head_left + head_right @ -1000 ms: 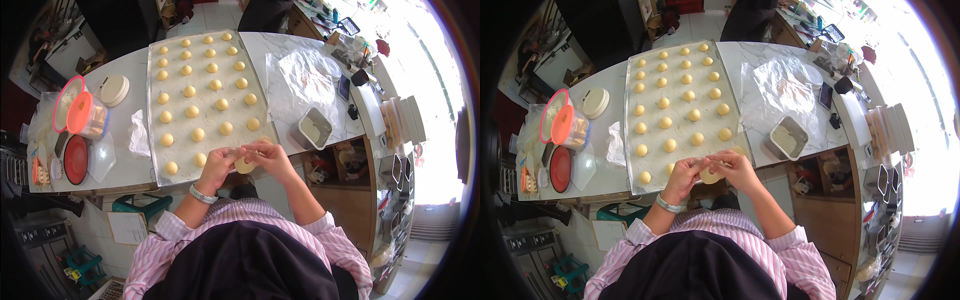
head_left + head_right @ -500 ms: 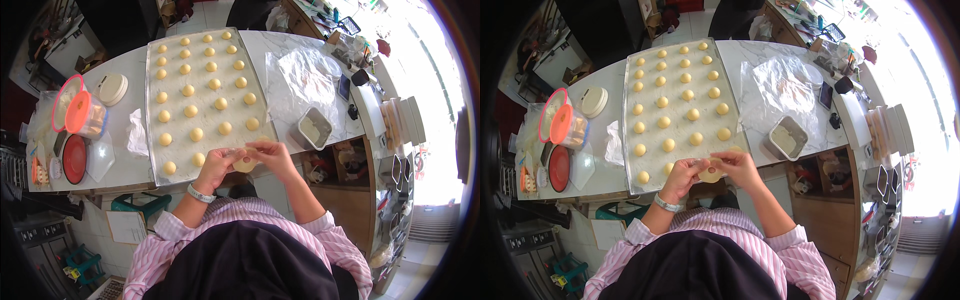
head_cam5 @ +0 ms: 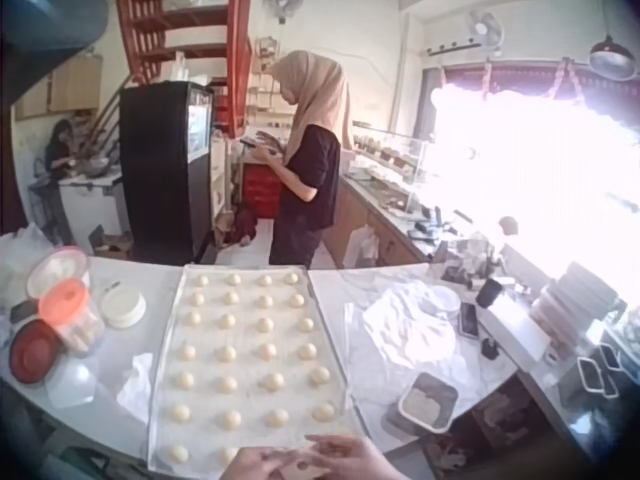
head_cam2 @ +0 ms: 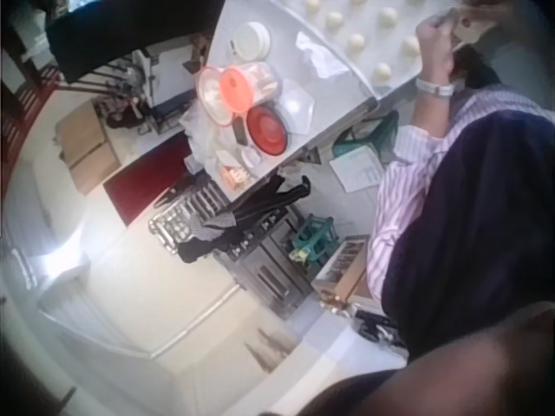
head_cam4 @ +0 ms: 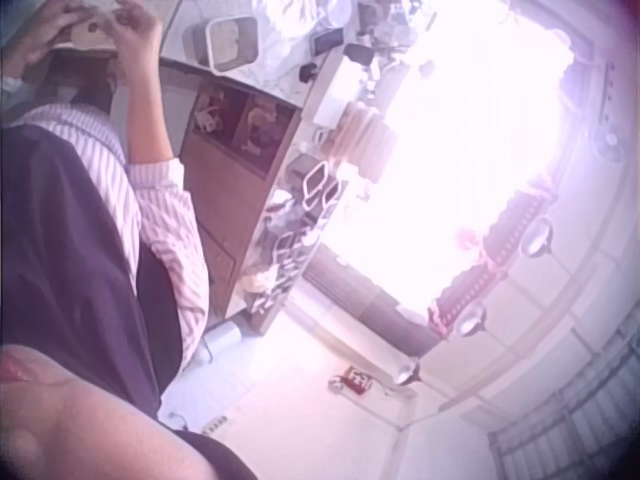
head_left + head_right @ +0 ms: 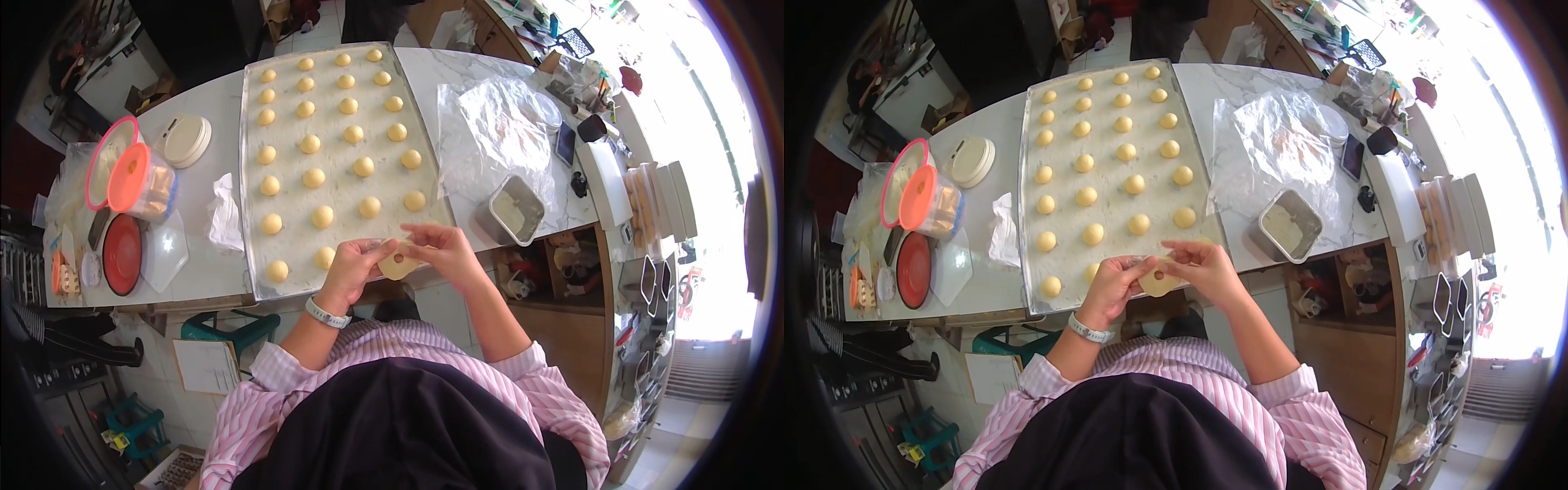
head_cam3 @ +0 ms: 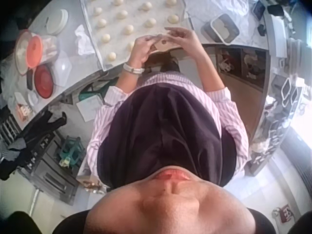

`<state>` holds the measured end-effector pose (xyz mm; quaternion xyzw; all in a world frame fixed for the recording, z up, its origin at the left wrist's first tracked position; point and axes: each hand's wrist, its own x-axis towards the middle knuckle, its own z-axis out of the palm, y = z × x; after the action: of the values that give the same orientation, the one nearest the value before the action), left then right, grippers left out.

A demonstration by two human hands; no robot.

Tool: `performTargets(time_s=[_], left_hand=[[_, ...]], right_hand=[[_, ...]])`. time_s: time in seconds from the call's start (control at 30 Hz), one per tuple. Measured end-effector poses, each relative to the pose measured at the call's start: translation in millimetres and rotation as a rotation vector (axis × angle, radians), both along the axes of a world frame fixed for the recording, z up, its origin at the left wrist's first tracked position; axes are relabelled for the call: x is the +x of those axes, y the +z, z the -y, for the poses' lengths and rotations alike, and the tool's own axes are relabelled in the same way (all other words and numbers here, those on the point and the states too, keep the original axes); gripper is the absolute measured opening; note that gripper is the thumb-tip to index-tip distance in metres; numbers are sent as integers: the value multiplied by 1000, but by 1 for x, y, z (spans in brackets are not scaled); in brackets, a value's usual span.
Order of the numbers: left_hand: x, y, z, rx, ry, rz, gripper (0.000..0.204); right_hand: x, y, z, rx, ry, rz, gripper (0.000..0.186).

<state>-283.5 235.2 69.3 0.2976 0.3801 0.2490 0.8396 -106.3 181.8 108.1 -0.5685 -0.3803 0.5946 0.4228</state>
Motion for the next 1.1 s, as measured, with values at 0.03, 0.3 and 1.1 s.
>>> performTargets(time_s=[0.03, 0.3, 1.1], left_hand=[[0, -1, -1, 7, 2, -10, 25], [-15, -10, -13, 249, 273, -123, 41], [7, -52, 14, 1594, -354, -856, 60]], right_hand=[[-1, -1, -4, -12, 17, -39, 37], [16, -49, -30, -181, 125, 86, 37], [175, -5, 0, -123, 106, 1461, 18]])
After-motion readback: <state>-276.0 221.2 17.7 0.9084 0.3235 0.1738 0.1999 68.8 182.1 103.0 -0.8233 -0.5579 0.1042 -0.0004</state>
